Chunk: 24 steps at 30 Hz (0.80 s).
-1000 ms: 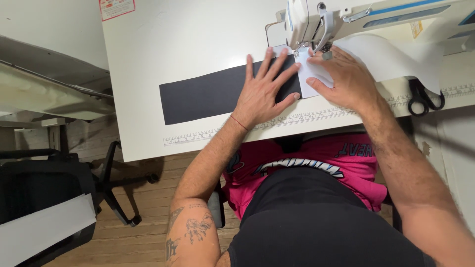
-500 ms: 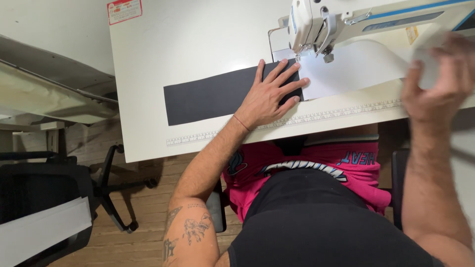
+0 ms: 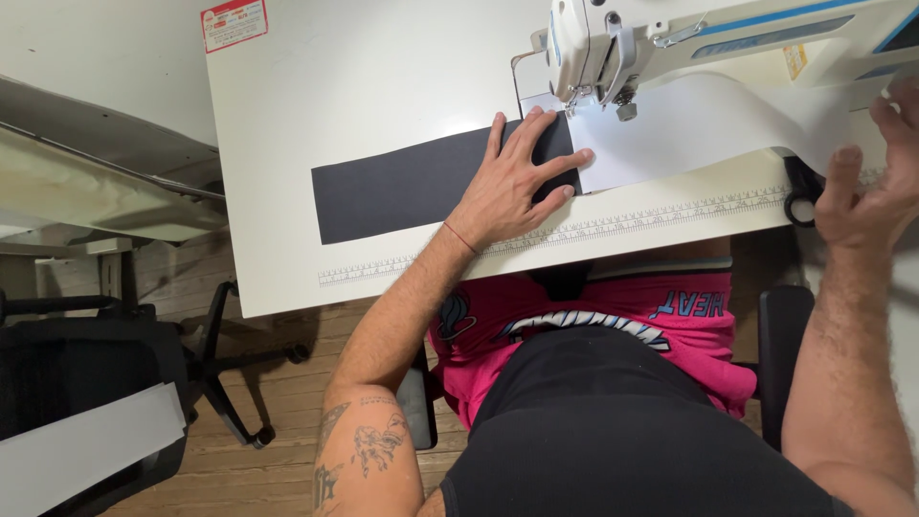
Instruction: Cutting and aligning leather strips with a template at a sewing station
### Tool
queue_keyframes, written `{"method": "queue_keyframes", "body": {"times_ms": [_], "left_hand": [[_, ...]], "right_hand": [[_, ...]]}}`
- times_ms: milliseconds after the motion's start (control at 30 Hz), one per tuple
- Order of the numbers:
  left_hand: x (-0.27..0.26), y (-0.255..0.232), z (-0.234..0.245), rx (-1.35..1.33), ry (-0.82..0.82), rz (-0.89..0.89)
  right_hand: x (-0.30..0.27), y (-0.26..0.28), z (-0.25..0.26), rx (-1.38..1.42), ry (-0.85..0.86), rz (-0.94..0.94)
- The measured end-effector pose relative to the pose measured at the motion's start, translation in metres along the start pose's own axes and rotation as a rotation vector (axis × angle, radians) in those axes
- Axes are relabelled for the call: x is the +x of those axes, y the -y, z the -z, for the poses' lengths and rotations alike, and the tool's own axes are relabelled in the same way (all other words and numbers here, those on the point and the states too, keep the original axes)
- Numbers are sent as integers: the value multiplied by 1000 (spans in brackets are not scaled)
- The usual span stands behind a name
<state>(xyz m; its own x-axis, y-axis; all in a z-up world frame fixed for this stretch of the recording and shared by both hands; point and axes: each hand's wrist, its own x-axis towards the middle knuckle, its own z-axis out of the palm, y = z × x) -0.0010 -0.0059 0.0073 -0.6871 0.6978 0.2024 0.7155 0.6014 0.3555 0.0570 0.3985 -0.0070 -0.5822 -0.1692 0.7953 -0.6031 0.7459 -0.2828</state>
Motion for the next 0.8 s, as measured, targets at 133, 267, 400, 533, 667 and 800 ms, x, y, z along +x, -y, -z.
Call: {"method": "queue_keyframes", "body": {"times_ms": [133, 267, 400, 533, 667, 800], "left_hand": [[2, 0, 3, 58, 52, 39], [3, 1, 3, 61, 65, 34], [5, 5, 2, 82, 80, 41], [6, 5, 1, 88, 77, 35], [5, 3, 4, 77, 72, 38], [1, 4, 2, 96, 72, 20]], "right_hand": [[0, -1, -1, -42, 7, 28], [-5, 0, -1, -39, 16, -59], [-9, -5, -2, -40, 17, -59], [-24, -12, 4, -125, 83, -141], [-36, -30, 0, -180, 114, -159], [-11, 8, 2, -216, 75, -147]]}}
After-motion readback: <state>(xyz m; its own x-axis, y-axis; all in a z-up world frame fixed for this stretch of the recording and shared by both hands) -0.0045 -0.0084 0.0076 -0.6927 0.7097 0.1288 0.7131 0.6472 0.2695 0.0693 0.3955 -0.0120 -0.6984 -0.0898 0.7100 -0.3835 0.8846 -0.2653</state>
